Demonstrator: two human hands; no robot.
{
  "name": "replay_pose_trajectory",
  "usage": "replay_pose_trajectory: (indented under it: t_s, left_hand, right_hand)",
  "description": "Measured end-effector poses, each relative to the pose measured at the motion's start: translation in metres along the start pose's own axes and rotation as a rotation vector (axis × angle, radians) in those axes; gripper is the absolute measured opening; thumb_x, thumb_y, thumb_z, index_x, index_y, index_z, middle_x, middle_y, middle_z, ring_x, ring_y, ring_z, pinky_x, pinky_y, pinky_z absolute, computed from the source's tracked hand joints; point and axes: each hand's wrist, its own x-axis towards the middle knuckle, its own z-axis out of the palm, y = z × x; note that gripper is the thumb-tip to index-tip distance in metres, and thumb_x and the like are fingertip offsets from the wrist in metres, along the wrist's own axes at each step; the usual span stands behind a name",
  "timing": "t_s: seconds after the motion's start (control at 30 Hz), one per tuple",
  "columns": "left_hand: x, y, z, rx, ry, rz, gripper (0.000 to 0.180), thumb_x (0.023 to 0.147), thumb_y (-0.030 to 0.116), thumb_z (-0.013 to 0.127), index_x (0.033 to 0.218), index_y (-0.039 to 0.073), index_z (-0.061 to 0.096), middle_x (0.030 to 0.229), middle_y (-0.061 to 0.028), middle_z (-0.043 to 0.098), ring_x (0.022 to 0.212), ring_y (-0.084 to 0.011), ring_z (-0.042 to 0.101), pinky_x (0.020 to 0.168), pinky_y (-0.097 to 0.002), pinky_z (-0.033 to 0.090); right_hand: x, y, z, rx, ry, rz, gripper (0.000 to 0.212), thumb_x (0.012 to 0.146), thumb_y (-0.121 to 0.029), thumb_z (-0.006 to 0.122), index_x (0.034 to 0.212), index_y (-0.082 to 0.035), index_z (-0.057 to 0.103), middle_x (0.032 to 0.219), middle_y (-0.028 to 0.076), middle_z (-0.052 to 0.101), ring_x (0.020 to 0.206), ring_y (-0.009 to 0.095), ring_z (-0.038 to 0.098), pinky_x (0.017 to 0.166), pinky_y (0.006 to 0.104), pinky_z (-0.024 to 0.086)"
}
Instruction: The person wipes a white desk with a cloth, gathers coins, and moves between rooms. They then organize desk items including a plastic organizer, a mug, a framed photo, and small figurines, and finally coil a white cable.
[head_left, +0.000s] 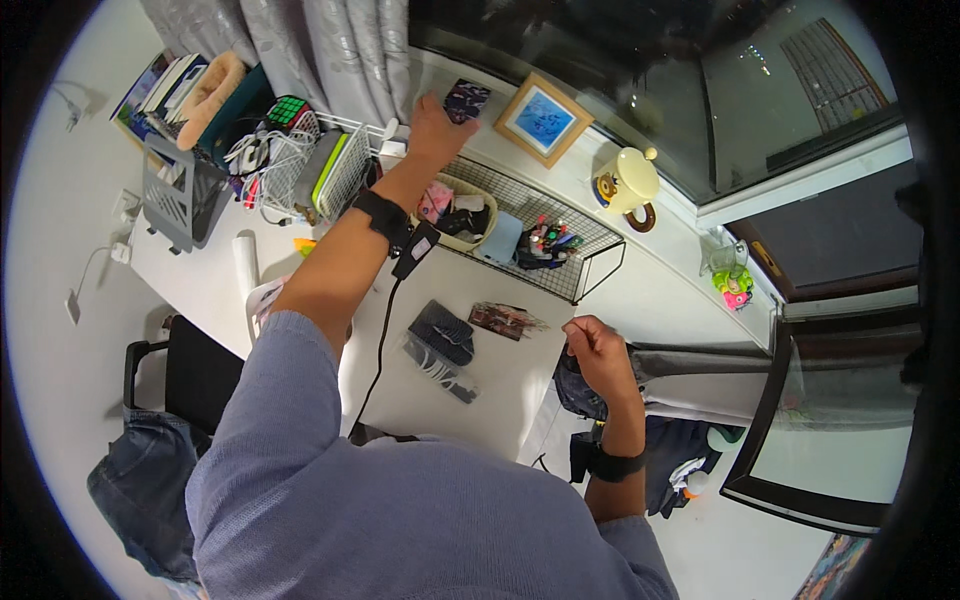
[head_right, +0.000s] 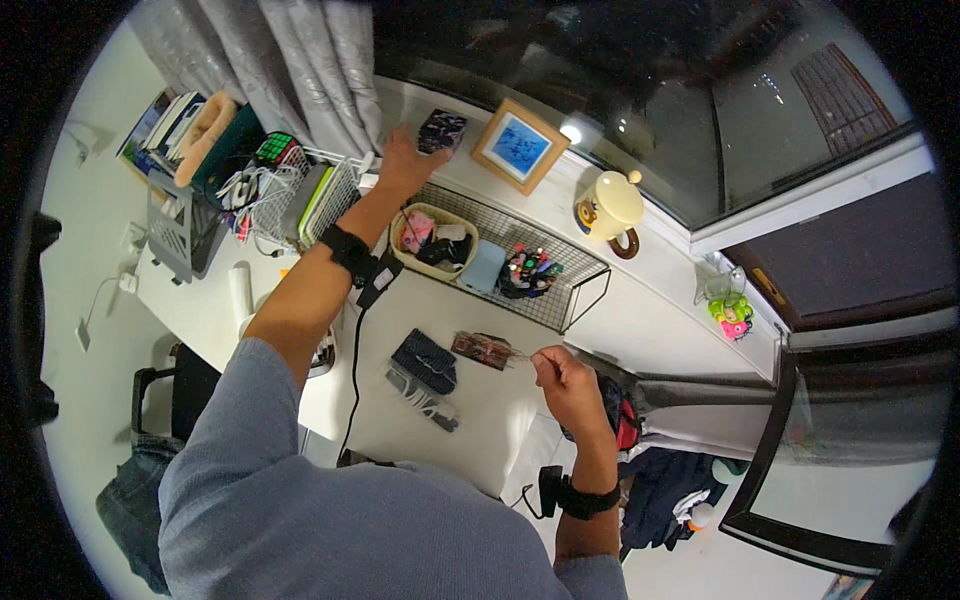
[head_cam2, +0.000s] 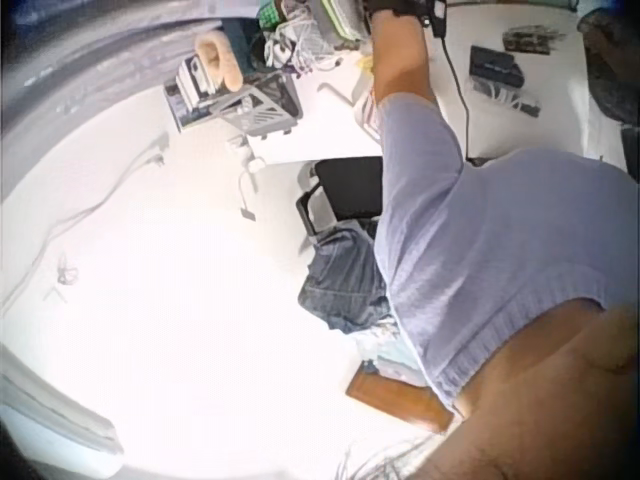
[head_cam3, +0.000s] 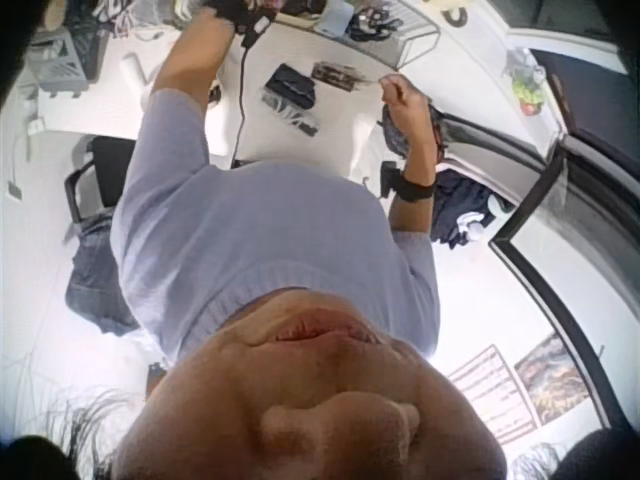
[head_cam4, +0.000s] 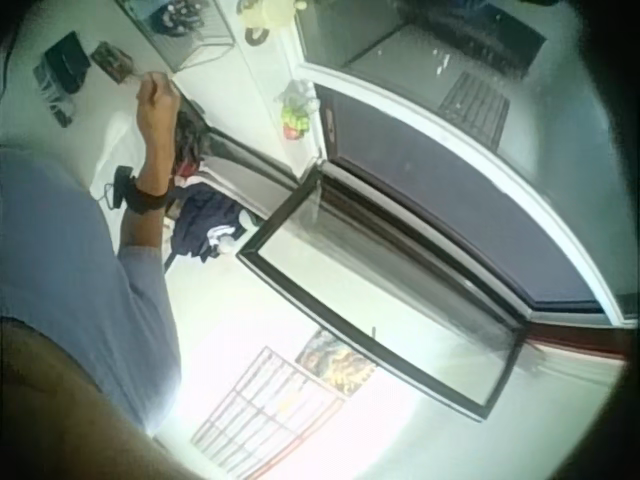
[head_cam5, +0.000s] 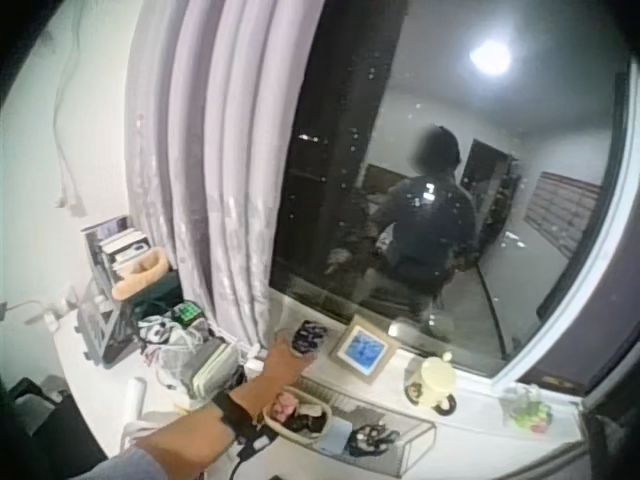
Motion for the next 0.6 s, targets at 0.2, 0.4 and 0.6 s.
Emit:
replay_pose_trajectory:
  t_s: [0.2, 0.4, 0.6]
  left_hand:
    - [0.031, -0.029, 0.031, 0.1, -0.046, 0.008, 0.07, 0.063, 0.038, 0.077, 0.11, -0.007, 0.052, 0.101, -0.0255, 0.06, 0.096, -0.0379, 0.059, 0.081, -0.0402, 0.048]
    - [0.02, -0.001, 0.026, 0.098, -0.048, 0.061, 0.054, 0.065, 0.032, 0.075, 0.097, -0.005, 0.054, 0.092, -0.0242, 0.062, 0.083, -0.0389, 0.062, 0.074, -0.0427, 0.05]
    - [0.008, 0.03, 0.036, 0.218, 0.096, 0.247, 0.063, 0.065, 0.029, 0.078, 0.113, -0.002, 0.052, 0.108, -0.023, 0.058, 0.107, -0.0377, 0.051, 0.091, -0.041, 0.042]
  right_hand:
    - [0.028, 0.014, -0.026, -0.024, 0.005, -0.034, 0.014, 0.088, -0.014, 0.058, 0.089, 0.0, 0.059, 0.066, 0.005, 0.057, 0.06, 0.01, 0.051, 0.058, 0.0249, 0.044]
    - [0.114, 0.051, -0.066, -0.073, 0.611, -0.124, 0.029, 0.086, -0.016, 0.062, 0.107, 0.001, 0.055, 0.087, 0.006, 0.06, 0.06, 0.01, 0.05, 0.055, 0.0245, 0.043]
    - [0.18, 0.076, -0.09, -0.319, 0.447, -0.087, 0.031, 0.089, -0.025, 0.055, 0.105, 0.002, 0.052, 0.088, 0.026, 0.062, 0.083, 0.042, 0.06, 0.072, 0.0437, 0.049]
